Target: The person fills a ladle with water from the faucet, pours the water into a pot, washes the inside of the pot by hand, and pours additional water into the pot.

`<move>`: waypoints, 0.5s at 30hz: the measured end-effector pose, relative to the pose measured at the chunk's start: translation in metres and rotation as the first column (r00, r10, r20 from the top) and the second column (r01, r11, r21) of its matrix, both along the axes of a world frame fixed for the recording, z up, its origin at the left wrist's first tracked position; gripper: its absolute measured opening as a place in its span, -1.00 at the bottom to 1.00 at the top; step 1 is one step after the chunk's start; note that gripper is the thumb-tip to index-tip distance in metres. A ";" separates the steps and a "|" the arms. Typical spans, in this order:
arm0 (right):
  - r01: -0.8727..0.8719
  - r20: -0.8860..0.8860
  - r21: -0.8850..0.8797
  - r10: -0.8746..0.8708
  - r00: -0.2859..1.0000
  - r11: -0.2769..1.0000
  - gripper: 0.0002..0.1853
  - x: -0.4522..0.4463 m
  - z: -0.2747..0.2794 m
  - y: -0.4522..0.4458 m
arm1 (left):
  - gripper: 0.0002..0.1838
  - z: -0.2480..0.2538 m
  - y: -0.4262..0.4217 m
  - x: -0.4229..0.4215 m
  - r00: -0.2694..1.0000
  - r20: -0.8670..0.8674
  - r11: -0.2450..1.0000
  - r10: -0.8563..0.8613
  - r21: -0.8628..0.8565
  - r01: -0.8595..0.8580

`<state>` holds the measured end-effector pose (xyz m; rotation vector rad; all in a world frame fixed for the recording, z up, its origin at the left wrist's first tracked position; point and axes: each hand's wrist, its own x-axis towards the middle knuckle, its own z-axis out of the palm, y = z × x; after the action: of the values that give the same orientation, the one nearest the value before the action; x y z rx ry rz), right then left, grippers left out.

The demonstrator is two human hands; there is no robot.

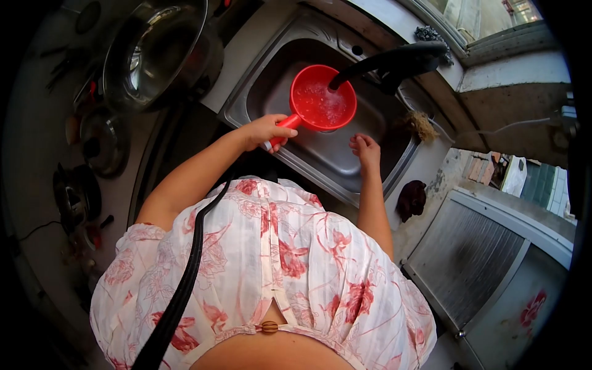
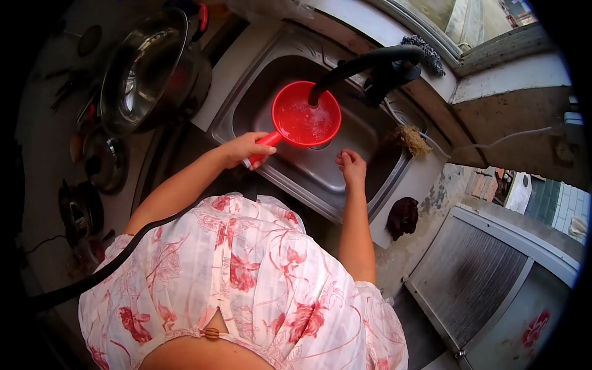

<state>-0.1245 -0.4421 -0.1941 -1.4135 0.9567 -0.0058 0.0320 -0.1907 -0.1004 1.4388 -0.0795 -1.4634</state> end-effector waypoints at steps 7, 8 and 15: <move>0.026 0.011 0.033 -0.026 1.000 0.999 -0.78 -0.002 -0.005 -0.001 | -0.70 0.002 -0.002 -0.001 1.000 0.000 1.000 -0.001 0.010 0.001; 0.027 0.012 0.033 -0.028 1.000 0.999 -0.78 -0.002 -0.006 -0.001 | -0.70 0.002 -0.002 -0.001 1.000 0.000 1.000 -0.003 0.008 0.003; -0.015 0.005 0.054 0.015 1.000 0.998 -0.74 -0.004 -0.009 0.001 | -0.72 0.002 -0.002 -0.001 1.000 0.006 1.000 -0.009 0.017 0.009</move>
<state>-0.1280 -0.4415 -0.2033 -1.3703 0.9357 0.0272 0.0308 -0.1923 -0.0981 1.4587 -0.0776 -1.4703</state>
